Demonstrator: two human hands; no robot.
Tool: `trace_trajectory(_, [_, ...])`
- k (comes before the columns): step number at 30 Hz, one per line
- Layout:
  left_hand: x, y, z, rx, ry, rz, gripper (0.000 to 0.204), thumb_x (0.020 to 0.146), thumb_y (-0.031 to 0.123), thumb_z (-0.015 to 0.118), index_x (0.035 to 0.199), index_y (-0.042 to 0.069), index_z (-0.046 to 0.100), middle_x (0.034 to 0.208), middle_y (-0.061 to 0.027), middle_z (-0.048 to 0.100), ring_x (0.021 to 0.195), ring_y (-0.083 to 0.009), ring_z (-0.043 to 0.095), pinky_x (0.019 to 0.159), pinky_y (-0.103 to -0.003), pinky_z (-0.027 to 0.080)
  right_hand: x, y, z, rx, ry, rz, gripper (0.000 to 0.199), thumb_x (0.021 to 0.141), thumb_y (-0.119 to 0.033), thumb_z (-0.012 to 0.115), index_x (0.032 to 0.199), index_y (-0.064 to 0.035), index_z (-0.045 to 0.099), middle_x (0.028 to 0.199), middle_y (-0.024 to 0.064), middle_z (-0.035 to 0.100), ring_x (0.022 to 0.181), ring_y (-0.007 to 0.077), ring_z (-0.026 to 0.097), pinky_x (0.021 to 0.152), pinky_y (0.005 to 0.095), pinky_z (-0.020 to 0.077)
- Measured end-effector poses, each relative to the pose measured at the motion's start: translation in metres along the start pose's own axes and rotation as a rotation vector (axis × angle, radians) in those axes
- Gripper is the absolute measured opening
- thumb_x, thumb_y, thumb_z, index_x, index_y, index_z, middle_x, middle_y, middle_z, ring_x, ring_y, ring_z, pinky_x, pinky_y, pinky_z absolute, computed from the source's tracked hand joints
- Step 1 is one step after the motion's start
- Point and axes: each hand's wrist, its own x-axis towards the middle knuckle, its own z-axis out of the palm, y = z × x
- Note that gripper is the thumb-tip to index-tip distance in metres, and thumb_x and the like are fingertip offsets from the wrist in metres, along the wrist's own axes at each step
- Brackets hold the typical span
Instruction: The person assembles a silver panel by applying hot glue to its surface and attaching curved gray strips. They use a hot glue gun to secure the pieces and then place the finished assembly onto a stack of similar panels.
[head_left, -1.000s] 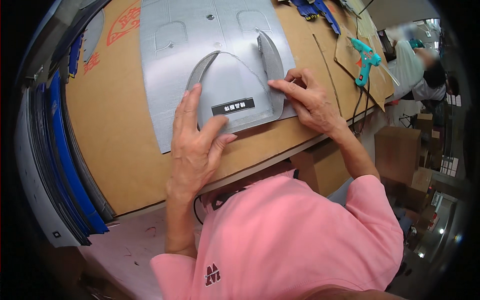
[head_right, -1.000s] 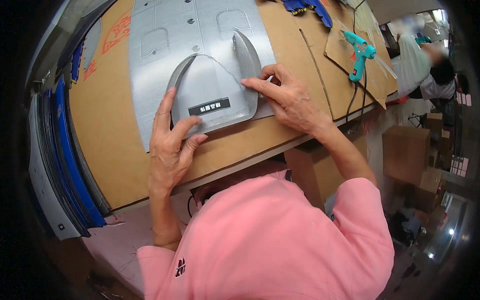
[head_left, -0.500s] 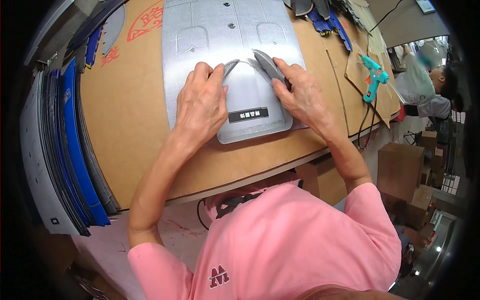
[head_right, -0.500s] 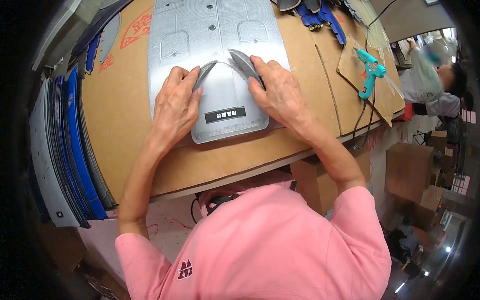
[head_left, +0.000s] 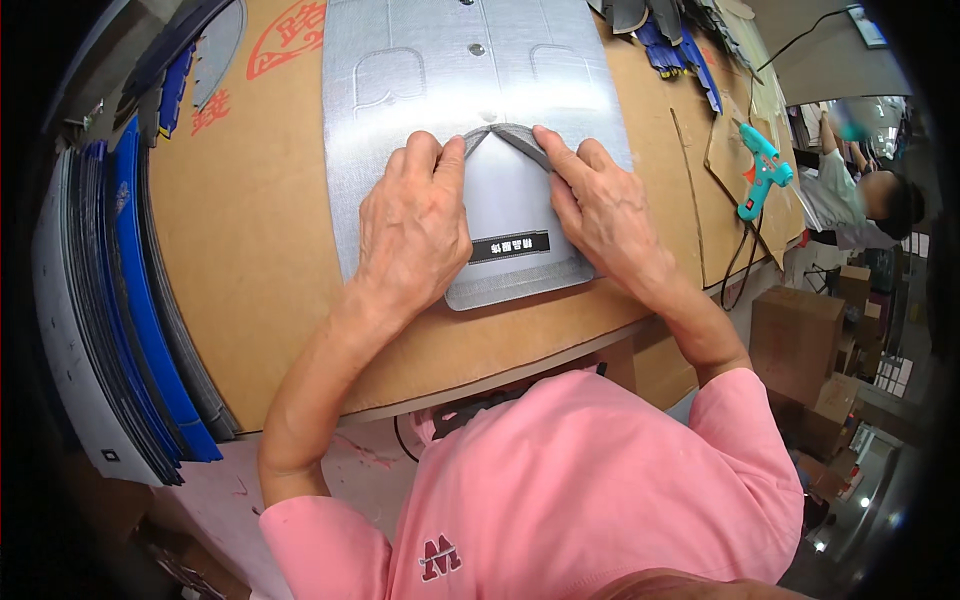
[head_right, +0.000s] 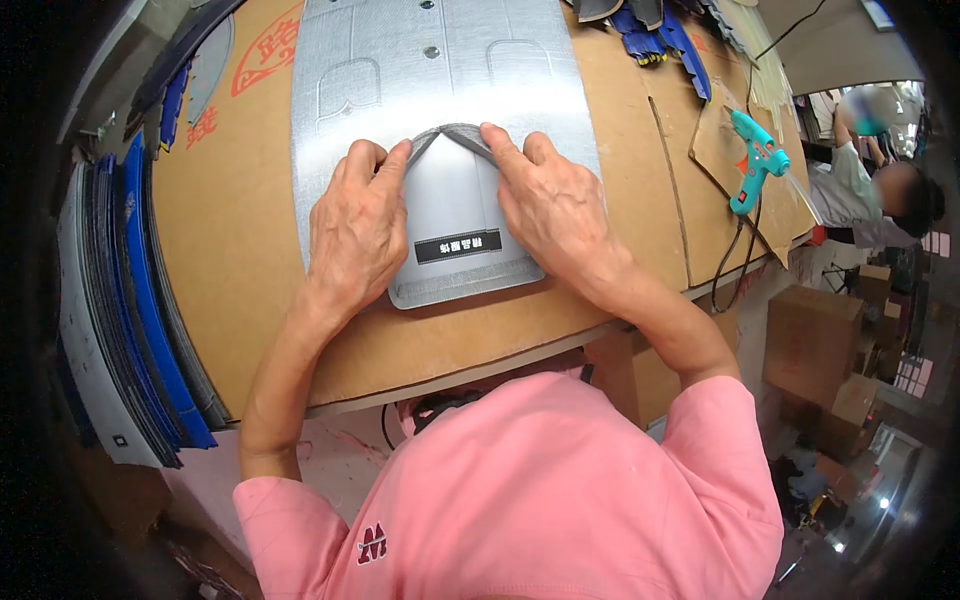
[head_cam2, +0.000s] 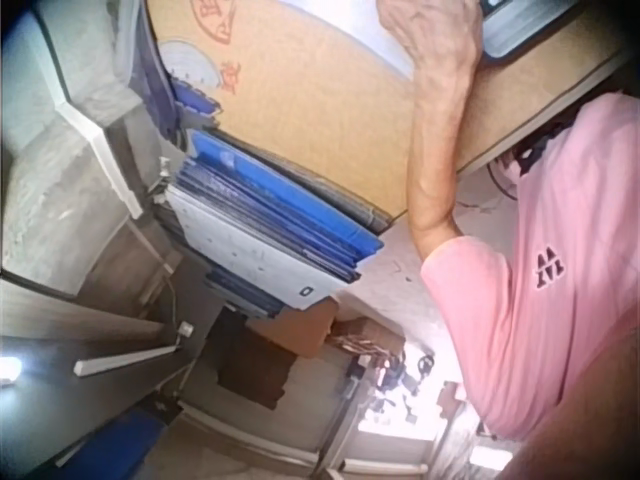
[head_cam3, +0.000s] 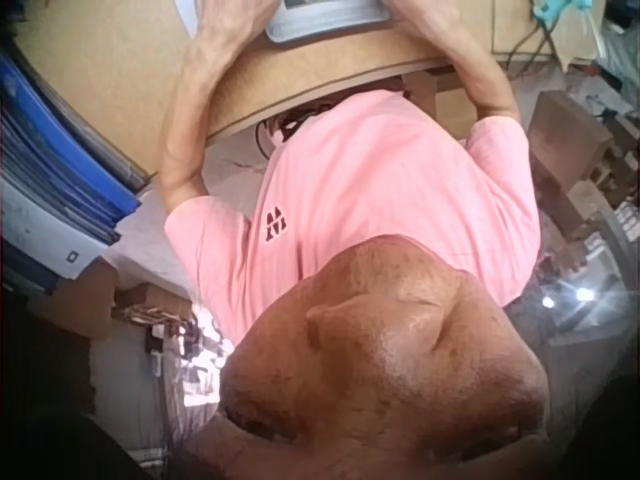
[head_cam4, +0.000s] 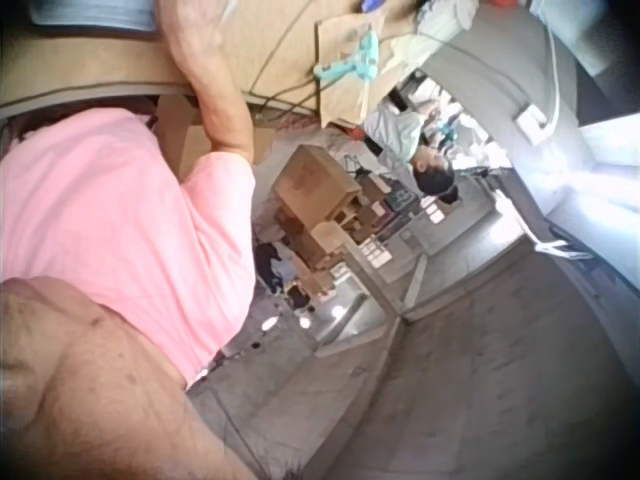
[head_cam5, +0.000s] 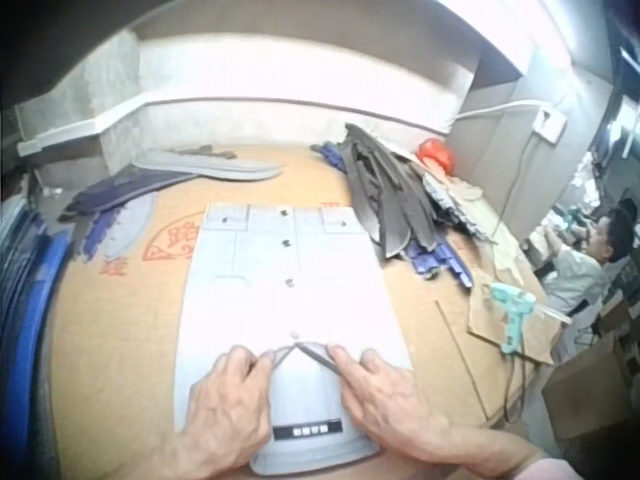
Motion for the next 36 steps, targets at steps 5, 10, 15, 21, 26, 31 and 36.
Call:
trace_trajectory(5, [0.0,0.0,0.003,0.001,-0.001,0.018,0.04,0.079,-0.004,0.051,0.119,-0.005,0.056,0.094,-0.0131,0.05,0.086,-0.0291,0.056,0.072,-0.04,0.049,-0.002,-0.003,0.004,0.009,-0.033,0.056,0.046,0.085,-0.005,0.055,0.131,-0.0115,0.052,0.08,0.0137,0.052,0.064,0.0321,0.057,0.061,0.0414,0.0482])
trace_trajectory(10, [0.006,-0.003,0.003,0.032,-0.005,0.044,0.041,0.08,-0.004,0.05,0.121,-0.002,0.055,0.095,-0.0135,0.05,0.08,-0.0313,0.058,0.069,-0.041,0.05,0.01,0.005,-0.001,-0.037,-0.116,-0.098,0.045,0.081,-0.004,0.055,0.126,-0.0079,0.051,0.082,0.0139,0.057,0.066,0.0325,0.062,0.058,0.0421,0.0514])
trace_trajectory(15, [0.026,-0.006,-0.007,0.013,-0.161,0.074,0.043,0.085,0.001,0.046,0.127,0.007,0.053,0.094,-0.0147,0.053,0.075,-0.0347,0.06,0.069,-0.044,0.05,0.013,0.001,-0.015,-0.03,-0.074,-0.012,0.038,0.087,-0.013,0.055,0.125,-0.0091,0.053,0.084,0.0138,0.059,0.072,0.0338,0.063,0.062,0.0445,0.0508])
trace_trajectory(21, [0.035,-0.012,-0.003,0.074,-0.233,0.121,0.042,0.088,0.005,0.042,0.129,0.01,0.052,0.091,-0.0148,0.055,0.075,-0.0345,0.06,0.07,-0.044,0.051,0.025,0.008,-0.006,0.049,-0.021,-0.124,0.028,0.088,-0.02,0.058,0.114,-0.0086,0.062,0.081,0.012,0.059,0.07,0.0327,0.062,0.065,0.0424,0.0501])
trace_trajectory(26, [0.036,-0.012,0.005,0.107,-0.238,0.14,0.043,0.087,0.004,0.041,0.129,0.009,0.052,0.092,-0.0146,0.056,0.076,-0.0337,0.06,0.071,-0.044,0.05,0.028,0.015,0.009,0.09,-0.016,-0.145,0.025,0.089,-0.019,0.057,0.11,-0.0084,0.065,0.076,0.0132,0.059,0.072,0.032,0.061,0.066,0.0413,0.0495])
trace_trajectory(31, [0.036,-0.015,0.005,0.099,-0.185,0.174,0.042,0.085,0.002,0.041,0.125,0.007,0.054,0.088,-0.0151,0.056,0.075,-0.0347,0.06,0.071,-0.044,0.05,0.024,0.026,-0.006,0.124,-0.127,-0.155,0.032,0.094,-0.023,0.053,0.121,-0.0075,0.06,0.082,0.0133,0.06,0.07,0.0331,0.058,0.064,0.0388,0.0462])
trace_trajectory(36, [0.037,-0.017,0.007,0.092,-0.18,0.176,0.042,0.082,0.0,0.042,0.123,0.004,0.055,0.086,-0.0163,0.057,0.075,-0.0348,0.06,0.072,-0.044,0.05,-0.007,0.012,-0.049,0.108,-0.515,0.096,0.048,0.097,-0.023,0.047,0.142,-0.009,0.038,0.079,0.0222,0.061,0.069,0.0389,0.058,0.068,0.0411,0.0448])
